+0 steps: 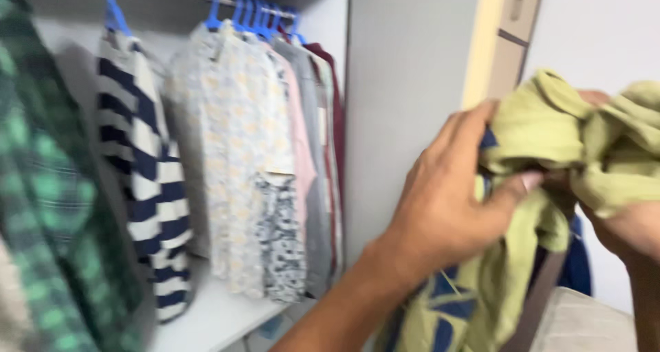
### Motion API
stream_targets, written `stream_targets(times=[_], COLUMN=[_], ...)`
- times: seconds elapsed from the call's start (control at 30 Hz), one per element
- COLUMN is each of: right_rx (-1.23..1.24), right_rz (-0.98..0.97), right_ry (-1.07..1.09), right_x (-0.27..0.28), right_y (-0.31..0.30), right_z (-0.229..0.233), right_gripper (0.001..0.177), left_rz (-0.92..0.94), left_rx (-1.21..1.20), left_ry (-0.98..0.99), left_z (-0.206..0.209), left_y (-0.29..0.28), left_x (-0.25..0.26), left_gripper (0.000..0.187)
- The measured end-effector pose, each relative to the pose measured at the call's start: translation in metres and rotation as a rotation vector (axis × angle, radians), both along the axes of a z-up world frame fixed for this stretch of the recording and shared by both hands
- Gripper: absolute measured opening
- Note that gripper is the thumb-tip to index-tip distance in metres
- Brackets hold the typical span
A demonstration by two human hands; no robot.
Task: The person removes several shirts from a closet, places them on a bed, then places a striped shirt on a hanger and returns it to the closet. The person also folds a green shirt and places it in the closet.
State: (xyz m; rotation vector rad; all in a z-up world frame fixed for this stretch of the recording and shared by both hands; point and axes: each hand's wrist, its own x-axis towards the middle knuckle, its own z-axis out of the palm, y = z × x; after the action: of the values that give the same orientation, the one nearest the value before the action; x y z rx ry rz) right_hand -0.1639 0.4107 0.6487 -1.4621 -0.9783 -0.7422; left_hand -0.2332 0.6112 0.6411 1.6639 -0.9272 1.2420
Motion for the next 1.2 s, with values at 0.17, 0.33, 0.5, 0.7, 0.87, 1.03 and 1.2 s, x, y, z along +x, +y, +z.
stream_targets(times=[0.17, 0.33, 0.5, 0.7, 0.87, 1.03, 1.2], right_rx=[-0.060, -0.171, -0.358, -0.478, -0.375, -0.234, 0.048], right_rz=[-0.282, -0.780, -1.113, -0.911, -0.054, -0.019, -0.282], right_ry=[0.104, 0.353, 0.620, 0.647, 0.312, 0.088, 0.000], right_x=[0.033, 0.072, 0.124, 0.124, 0.094, 0.040, 0.013], right_y=[-0.106, -0.218, -0.270, -0.203, -0.040, 0.086, 0.132], right_z=[-0.036, -0.078, -0.111, -0.106, -0.078, -0.061, -0.063], right_gripper=[0.063, 0.067, 0.072, 0.079, 0.080, 0.094, 0.057], left_rz=[0.196, 0.054, -0.076, -0.082, 0.196, 0.726, 1.068], left_rx=[0.106, 0.169, 0.193, -0.053, -0.246, -0.409, -0.591], left_ry=[-0.071, 0.114, 0.395, 0.408, -0.025, -0.301, -0.520], left_z=[-0.035, -0.055, -0.072, -0.097, -0.100, -0.078, -0.056], left_y=[-0.065, -0.118, -0.143, -0.135, -0.084, 0.029, 0.138], left_x=[-0.006, 0.011, 0.029, 0.032, 0.018, -0.047, -0.201], left_gripper=[0.045, 0.035, 0.050, 0.033, 0.020, 0.021, 0.050])
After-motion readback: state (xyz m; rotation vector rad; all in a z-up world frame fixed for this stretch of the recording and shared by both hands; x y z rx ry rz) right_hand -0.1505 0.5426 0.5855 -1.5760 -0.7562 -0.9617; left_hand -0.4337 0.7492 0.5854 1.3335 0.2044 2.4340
